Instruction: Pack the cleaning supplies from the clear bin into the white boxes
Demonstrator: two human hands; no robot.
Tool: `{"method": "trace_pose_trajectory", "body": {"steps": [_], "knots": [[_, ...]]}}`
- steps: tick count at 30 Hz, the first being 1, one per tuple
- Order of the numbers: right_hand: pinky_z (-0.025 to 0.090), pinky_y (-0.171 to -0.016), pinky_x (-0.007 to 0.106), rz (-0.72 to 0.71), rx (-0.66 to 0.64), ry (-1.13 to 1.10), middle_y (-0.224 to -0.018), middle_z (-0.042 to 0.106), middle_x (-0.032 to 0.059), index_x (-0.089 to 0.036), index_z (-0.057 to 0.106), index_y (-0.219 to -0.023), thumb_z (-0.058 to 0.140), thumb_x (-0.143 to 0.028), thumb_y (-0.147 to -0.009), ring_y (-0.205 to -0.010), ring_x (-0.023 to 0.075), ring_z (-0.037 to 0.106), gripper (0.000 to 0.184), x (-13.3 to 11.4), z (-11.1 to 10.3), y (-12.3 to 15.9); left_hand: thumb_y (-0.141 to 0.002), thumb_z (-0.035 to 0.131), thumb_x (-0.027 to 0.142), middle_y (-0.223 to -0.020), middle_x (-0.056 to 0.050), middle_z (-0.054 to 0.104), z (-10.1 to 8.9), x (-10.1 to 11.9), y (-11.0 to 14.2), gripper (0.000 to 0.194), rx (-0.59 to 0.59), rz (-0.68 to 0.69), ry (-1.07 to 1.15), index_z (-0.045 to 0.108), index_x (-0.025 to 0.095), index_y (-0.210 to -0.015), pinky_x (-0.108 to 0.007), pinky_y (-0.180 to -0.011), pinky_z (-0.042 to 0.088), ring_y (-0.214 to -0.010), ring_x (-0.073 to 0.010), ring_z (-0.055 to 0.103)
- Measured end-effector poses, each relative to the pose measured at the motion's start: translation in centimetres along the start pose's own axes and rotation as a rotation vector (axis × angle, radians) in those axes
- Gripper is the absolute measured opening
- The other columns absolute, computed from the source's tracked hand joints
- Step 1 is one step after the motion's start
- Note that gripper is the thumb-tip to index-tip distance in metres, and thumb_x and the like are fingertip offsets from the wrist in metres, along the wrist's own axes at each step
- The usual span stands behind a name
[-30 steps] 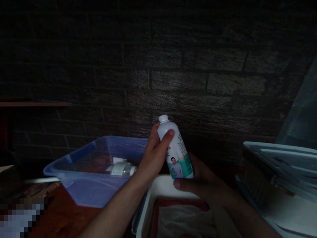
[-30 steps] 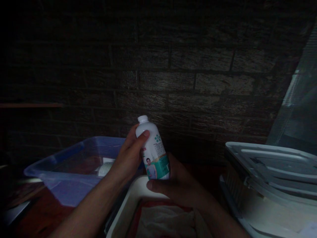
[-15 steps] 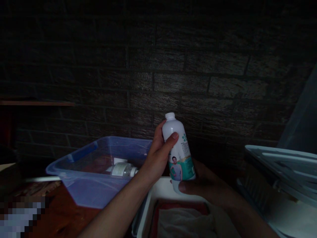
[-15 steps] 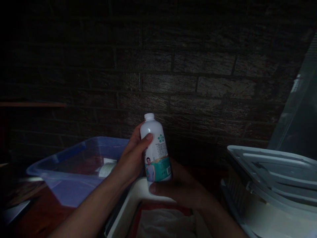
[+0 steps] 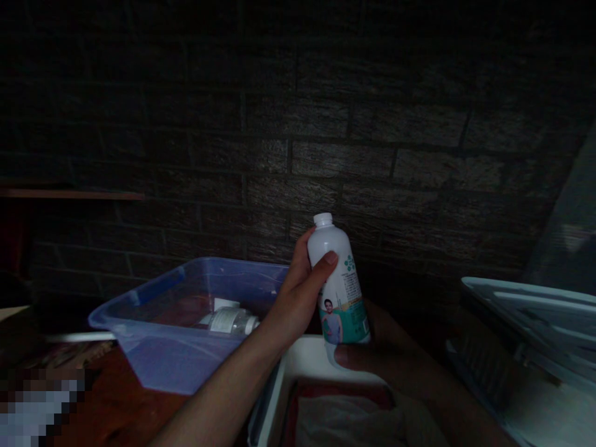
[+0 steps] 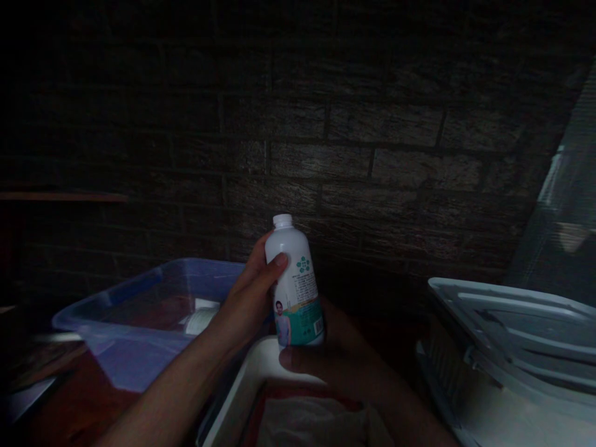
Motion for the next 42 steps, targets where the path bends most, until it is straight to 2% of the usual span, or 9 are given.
{"method": "trace_pose_trajectory", "body": {"steps": [3,6,12,15,24,31,36,40,42], "knots": [[0.05,-0.102,0.046,-0.013,0.005,0.017,-0.134,0.067,0.0067,-0.026,0.056,-0.144,0.091,-0.032,-0.077,-0.124,0.0313,0.061,0.076,0.2,-0.1,0.0,-0.09,0.073,0.044,-0.116,-0.003,0.066,0.1,0.1,0.1,0.055,-0.013,-0.014,0.012,0.054,0.032,-0.14,-0.029,-0.081,0.05,-0.096,-0.0207,0.062],[0.049,-0.106,0.046,-0.032,-0.039,-0.028,-0.142,0.062,0.0058,-0.03,0.052,-0.148,0.092,-0.028,-0.076,-0.131,0.0312,0.057,0.083,0.1,-0.1,0.2,-0.09,0.073,0.044,-0.107,-0.001,0.066,0.1,0.0,0.2,0.05,-0.018,-0.028,0.014,0.057,0.032,-0.136,-0.028,-0.077,0.05,-0.092,-0.02,0.061],[0.045,-0.111,0.049,0.084,-0.079,-0.103,-0.14,0.063,0.0066,-0.028,0.053,-0.148,0.091,-0.03,-0.078,-0.133,0.0321,0.057,0.08,0.3,-0.5,0.7,-0.09,0.073,0.043,-0.097,0.0,0.065,0.3,-0.5,0.4,0.048,0.015,-0.036,0.072,0.057,0.032,-0.133,-0.027,-0.068,0.049,-0.08,-0.0184,0.061],[0.047,-0.107,0.047,0.084,-0.093,-0.142,-0.136,0.066,0.0063,-0.027,0.054,-0.146,0.091,-0.03,-0.077,-0.128,0.0308,0.06,0.078,0.3,-0.3,0.7,-0.091,0.071,0.042,-0.1,-0.001,0.066,0.2,-0.6,0.3,0.044,0.021,-0.021,0.087,0.058,0.031,-0.132,-0.028,-0.071,0.05,-0.084,-0.0187,0.062],[0.05,-0.103,0.046,-0.031,0.066,0.074,-0.13,0.068,0.0061,-0.025,0.056,-0.142,0.094,-0.03,-0.074,-0.123,0.0309,0.061,0.078,0.2,-0.1,-0.1,-0.092,0.072,0.042,-0.102,-0.001,0.068,-0.3,-1.1,-0.3,0.041,0.028,-0.062,0.094,0.058,0.029,-0.129,-0.033,-0.084,0.052,-0.094,-0.0206,0.066],[0.041,-0.116,0.049,0.018,-0.076,-0.056,-0.143,0.06,0.0043,-0.03,0.05,-0.149,0.089,-0.028,-0.081,-0.138,0.0305,0.051,0.078,0.3,0.0,0.0,-0.087,0.078,0.045,-0.096,-0.002,0.069,-0.1,-1.0,-0.2,0.042,0.094,-0.055,0.216,0.064,0.025,-0.121,-0.028,-0.076,0.052,-0.086,-0.018,0.065],[0.047,-0.108,0.049,0.019,-0.008,-0.017,-0.137,0.064,0.006,-0.026,0.054,-0.145,0.092,-0.032,-0.077,-0.131,0.033,0.056,0.078,0.1,-0.3,0.0,-0.089,0.075,0.044,-0.101,-0.002,0.07,-0.2,-0.8,-0.5,0.038,0.103,-0.058,0.271,0.065,0.024,-0.12,-0.029,-0.079,0.051,-0.089,-0.0182,0.064],[0.051,-0.102,0.05,0.062,0.109,0.138,-0.125,0.069,0.007,-0.023,0.056,-0.14,0.096,-0.033,-0.07,-0.12,0.034,0.062,0.082,0.1,-0.4,0.0,-0.088,0.076,0.041,-0.096,0.001,0.07,-0.5,-1.1,-0.6,0.036,0.131,-0.036,0.199,0.067,0.025,-0.118,-0.024,-0.074,0.049,-0.083,-0.0151,0.063],[0.051,-0.101,0.05,0.071,0.112,0.159,-0.125,0.069,0.0068,-0.022,0.056,-0.138,0.097,-0.032,-0.068,-0.119,0.0335,0.063,0.082,0.2,-0.3,-0.1,-0.085,0.079,0.041,-0.095,0.002,0.07,-0.5,-1.4,-0.5,0.036,0.132,-0.041,0.159,0.067,0.027,-0.117,-0.024,-0.073,0.048,-0.082,-0.0148,0.063]]}}
Point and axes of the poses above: each hand's wrist, its own y-axis away from the middle knuckle, its own z-axis out of the palm, x = y × z, the point moved 4 cm from there along -y, towards the middle knuckle
